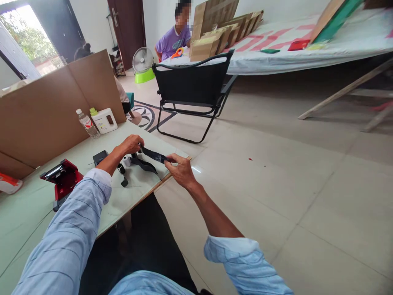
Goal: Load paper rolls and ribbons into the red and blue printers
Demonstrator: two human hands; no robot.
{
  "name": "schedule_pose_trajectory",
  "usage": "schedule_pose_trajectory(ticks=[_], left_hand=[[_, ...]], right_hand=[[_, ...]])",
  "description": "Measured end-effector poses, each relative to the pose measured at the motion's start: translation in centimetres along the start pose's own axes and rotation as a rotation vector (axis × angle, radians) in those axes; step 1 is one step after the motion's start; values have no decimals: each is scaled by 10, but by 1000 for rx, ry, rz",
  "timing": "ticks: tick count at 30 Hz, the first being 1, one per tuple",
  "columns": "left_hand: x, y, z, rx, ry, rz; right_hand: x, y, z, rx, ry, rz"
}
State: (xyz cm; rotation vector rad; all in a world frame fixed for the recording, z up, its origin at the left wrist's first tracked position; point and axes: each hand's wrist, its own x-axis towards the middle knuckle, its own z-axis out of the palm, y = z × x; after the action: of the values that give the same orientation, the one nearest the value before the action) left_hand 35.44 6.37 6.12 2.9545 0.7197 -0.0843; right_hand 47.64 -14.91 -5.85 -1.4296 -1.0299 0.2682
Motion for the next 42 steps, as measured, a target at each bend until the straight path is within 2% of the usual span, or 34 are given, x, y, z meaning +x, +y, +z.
schedule_pose_trajectory(ticks=[5, 9, 12, 17, 20, 25, 30, 34, 38, 42], left_hand=[[-4, -5, 4, 6, -144, 25], [-11, -2, 3, 1, -184, 25], [-20, -4, -2, -58, -116, 0], [-49, -22, -22, -103, 27, -130], [-69, -29, -24, -104, 32, -176], [-89, -22, -3, -80, -17, -225], [-93, -17, 18, -67, 58, -276], [-99, -16, 15, -63, 86, -264], [-107, -12, 3, -88, 145, -208], [-114, -9, -10, -156, 155, -152]], right_hand=[[-17, 11, 7, -110, -61, -41], [-27, 11, 11, -175, -121, -119], [-30, 9, 10, -194, -147, -168], [-32, 7, 8, -206, -141, -193], [-32, 6, 9, -202, -137, -193], [-35, 1, 12, -190, -130, -190], [-37, -5, 10, -179, -128, -172], [-40, -7, 8, -156, -117, -169], [-44, -8, 10, -138, -97, -170], [-46, -13, 13, -104, -76, -166]])
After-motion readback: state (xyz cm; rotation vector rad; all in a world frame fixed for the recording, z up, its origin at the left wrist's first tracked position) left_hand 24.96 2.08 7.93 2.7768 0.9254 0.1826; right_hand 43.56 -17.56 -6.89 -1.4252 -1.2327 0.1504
